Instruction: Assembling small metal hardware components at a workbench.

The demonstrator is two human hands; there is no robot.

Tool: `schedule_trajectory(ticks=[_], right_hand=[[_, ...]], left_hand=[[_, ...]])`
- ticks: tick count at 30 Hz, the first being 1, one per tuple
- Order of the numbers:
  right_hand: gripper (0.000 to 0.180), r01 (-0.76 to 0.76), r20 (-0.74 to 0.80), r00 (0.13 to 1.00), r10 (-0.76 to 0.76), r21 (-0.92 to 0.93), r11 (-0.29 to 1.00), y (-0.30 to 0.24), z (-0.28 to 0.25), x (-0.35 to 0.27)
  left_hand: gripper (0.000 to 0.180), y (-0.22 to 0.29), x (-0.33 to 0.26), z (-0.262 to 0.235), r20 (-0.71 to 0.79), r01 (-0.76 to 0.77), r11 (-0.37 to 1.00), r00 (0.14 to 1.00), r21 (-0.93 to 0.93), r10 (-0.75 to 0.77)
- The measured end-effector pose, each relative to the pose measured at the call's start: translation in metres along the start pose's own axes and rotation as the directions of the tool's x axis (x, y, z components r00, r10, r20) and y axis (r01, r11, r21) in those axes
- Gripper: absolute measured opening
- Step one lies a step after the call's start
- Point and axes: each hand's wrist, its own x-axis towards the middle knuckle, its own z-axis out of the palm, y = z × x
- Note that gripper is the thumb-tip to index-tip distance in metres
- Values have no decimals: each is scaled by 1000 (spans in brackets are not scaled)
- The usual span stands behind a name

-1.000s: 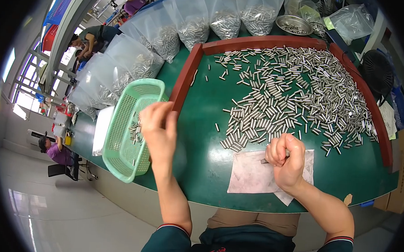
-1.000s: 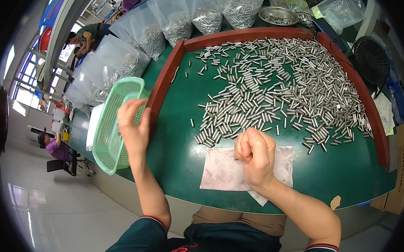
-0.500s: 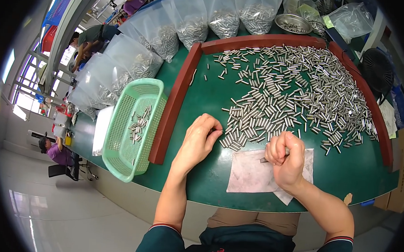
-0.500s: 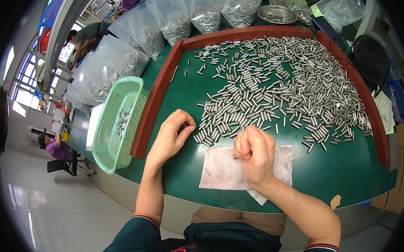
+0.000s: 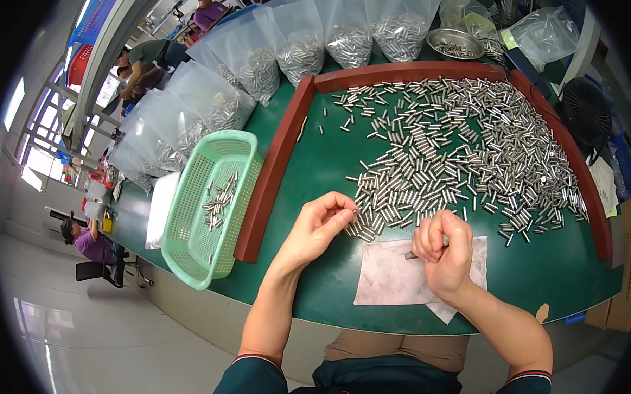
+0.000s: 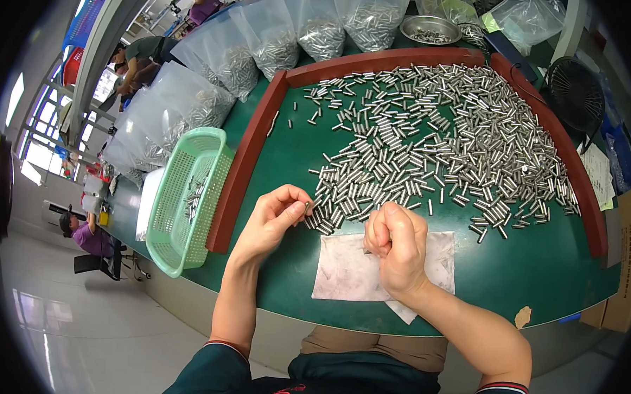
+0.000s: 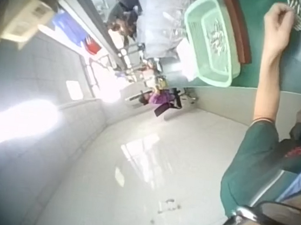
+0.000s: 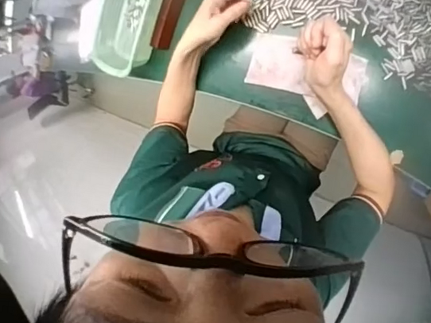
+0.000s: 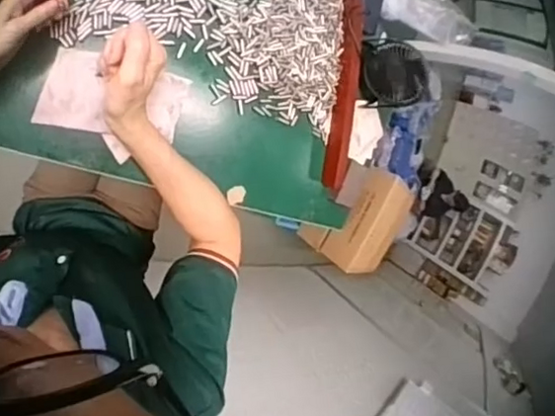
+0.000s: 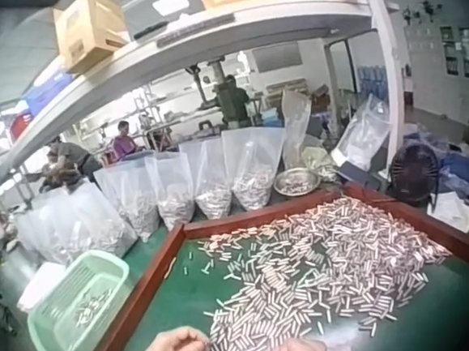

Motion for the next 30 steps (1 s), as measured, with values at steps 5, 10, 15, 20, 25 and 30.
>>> schedule_trajectory(ticks=[5,10,15,20,25,30], right_hand=[[37,-15,-13,1000,15,9,1000,1,0,-1],[37,-15,-18,1000,15,7,1000,1,1,-1],[37,-13,-12,1000,13,10,1000,0,1,0],[36,-23,-14,1000,23,9,1000,0,-1,0],[36,-31,-25,999,31,7,999,0,3,1],[37,-43,-41,998,43,2,999,1,0,2]], left_hand=[[13,0,1,-3,96,186,789,982,-586,-161],[15,-2,2,-6,89,209,739,976,-640,-199],[16,1,2,-6,75,230,715,967,-660,-242],[23,4,2,-5,88,244,694,964,-678,-253],[19,-5,-2,-17,37,132,975,991,-176,-128],[11,19,-9,-23,111,41,915,990,400,-92]])
